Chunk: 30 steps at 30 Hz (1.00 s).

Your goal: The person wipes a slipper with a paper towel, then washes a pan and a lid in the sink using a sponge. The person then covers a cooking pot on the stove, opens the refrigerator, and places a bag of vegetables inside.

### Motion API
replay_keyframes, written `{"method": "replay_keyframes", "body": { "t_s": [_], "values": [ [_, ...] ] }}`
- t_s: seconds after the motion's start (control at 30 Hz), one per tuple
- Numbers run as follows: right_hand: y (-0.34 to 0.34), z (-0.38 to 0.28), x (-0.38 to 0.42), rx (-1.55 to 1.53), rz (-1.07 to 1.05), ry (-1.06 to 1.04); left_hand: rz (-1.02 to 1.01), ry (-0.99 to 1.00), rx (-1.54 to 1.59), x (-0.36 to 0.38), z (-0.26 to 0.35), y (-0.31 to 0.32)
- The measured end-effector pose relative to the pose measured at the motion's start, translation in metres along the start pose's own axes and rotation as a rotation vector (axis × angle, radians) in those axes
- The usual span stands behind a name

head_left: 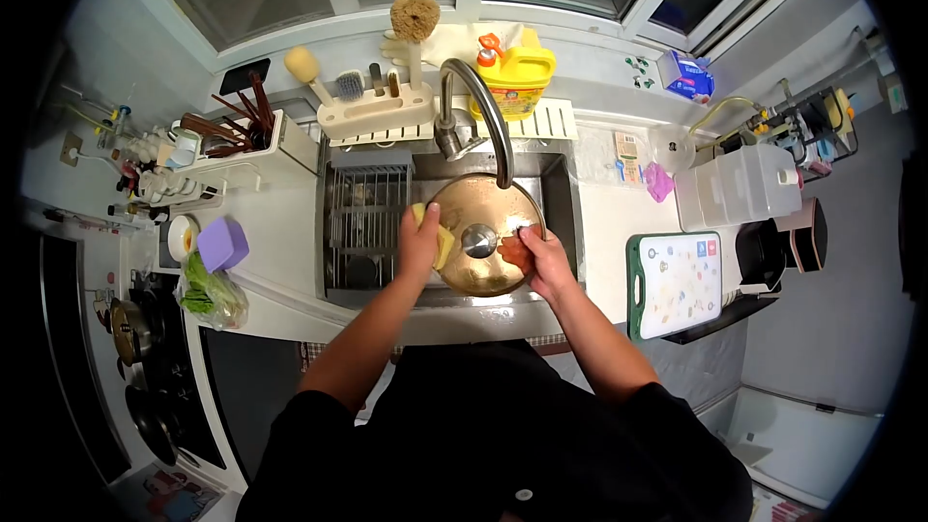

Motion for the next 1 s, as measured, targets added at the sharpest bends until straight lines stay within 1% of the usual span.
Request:
{"method": "replay_keyframes", "body": {
  "t_s": [0.07, 0.1, 0.13, 0.2, 0.27, 0.3, 0.33, 0.37, 0.4, 0.43, 0.47, 0.5, 0.53, 0.57, 0.6, 0.67, 0.7, 0.73, 0.77, 0.8, 0.83, 0.87, 0.9, 0.93, 0.97, 1.0],
  "values": [
    [-0.005, 0.017, -0.001, -0.052, -0.011, 0.003, 0.156, -0.228, 0.63, 0.016, -0.023, 0.01],
    [-0.004, 0.025, 0.001, -0.143, 0.046, -0.021, 0.169, -0.341, 0.621, 0.026, -0.023, 0.012],
    [-0.006, 0.031, 0.001, -0.231, 0.1, -0.042, 0.178, -0.34, 0.624, 0.032, -0.031, 0.017],
    [-0.014, 0.043, -0.003, -0.269, 0.109, -0.026, 0.216, -0.359, 0.5, 0.043, -0.047, 0.021],
    [-0.021, 0.047, -0.002, -0.15, 0.033, 0.027, 0.223, -0.325, 0.473, 0.041, -0.054, 0.012],
    [-0.019, 0.041, 0.002, -0.073, -0.056, 0.143, 0.147, -0.266, 0.325, 0.032, -0.042, -0.001],
    [-0.024, 0.033, 0.002, -0.074, -0.049, 0.141, 0.07, -0.208, 0.18, 0.023, -0.026, -0.011],
    [-0.028, 0.024, -0.003, 0.036, -0.057, 0.206, -0.01, -0.107, -0.057, 0.012, 0.002, -0.02],
    [-0.03, 0.017, -0.01, 0.148, -0.068, 0.277, -0.145, -0.078, -0.048, 0.002, 0.005, -0.017],
    [-0.025, 0.007, -0.021, 0.284, -0.118, 0.219, -0.189, 0.011, -0.19, -0.003, 0.021, -0.014],
    [-0.022, 0.003, -0.033, 0.444, -0.097, 0.257, -0.233, 0.104, -0.336, -0.007, 0.037, -0.009],
    [-0.019, -0.004, -0.042, 0.469, -0.077, 0.236, -0.232, 0.107, -0.342, -0.016, 0.042, -0.008],
    [-0.017, -0.009, -0.047, 0.492, -0.055, 0.216, -0.192, 0.037, -0.408, -0.023, 0.044, -0.008],
    [-0.014, -0.013, -0.051, 0.49, -0.03, 0.152, -0.149, -0.033, -0.47, -0.027, 0.044, -0.009],
    [-0.012, -0.011, -0.051, 0.489, -0.03, 0.152, -0.15, -0.034, -0.471, -0.026, 0.045, -0.007],
    [-0.012, -0.009, -0.048, 0.344, 0.049, 0.104, 0.023, 0.041, -0.409, -0.017, 0.049, -0.011],
    [-0.007, -0.005, -0.043, 0.294, 0.143, 0.071, 0.031, 0.041, -0.406, -0.01, 0.042, -0.008],
    [-0.01, 0.004, -0.044, 0.297, 0.137, 0.07, 0.112, -0.006, -0.247, 0.001, 0.02, -0.006],
    [-0.019, 0.016, -0.047, 0.139, 0.164, 0.017, 0.188, -0.052, -0.089, 0.012, -0.008, 0.0],
    [-0.024, 0.025, -0.047, -0.022, 0.195, -0.032, 0.282, -0.104, -0.037, 0.021, -0.053, 0.013],
    [-0.014, 0.029, -0.043, -0.007, 0.324, -0.022, 0.333, -0.172, 0.168, 0.034, -0.057, 0.024],
    [-0.01, 0.035, -0.043, -0.01, 0.328, -0.022, 0.384, -0.237, 0.376, 0.042, -0.056, 0.031],
    [-0.009, 0.042, -0.041, -0.082, 0.331, -0.014, 0.381, -0.238, 0.375, 0.041, -0.048, 0.026],
    [-0.011, 0.049, -0.038, -0.15, 0.333, -0.007, 0.347, -0.287, 0.378, 0.039, -0.042, 0.02],
    [-0.018, 0.061, -0.04, -0.198, 0.29, 0.052, 0.314, -0.336, 0.385, 0.035, -0.037, 0.013],
    [-0.031, 0.08, -0.046, -0.349, -0.059, 0.045, 0.291, -0.29, 0.291, 0.027, -0.034, 0.003]
  ]
}}
Point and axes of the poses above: each hand's wrist, its own x-axis away from the middle knuckle, its own y-axis out of the palm, z = x × y, the point moved 5 cm from there along -x, towards the middle knuckle, and after that the axes turned 12 degrees about -z, right-handed, at the moved point
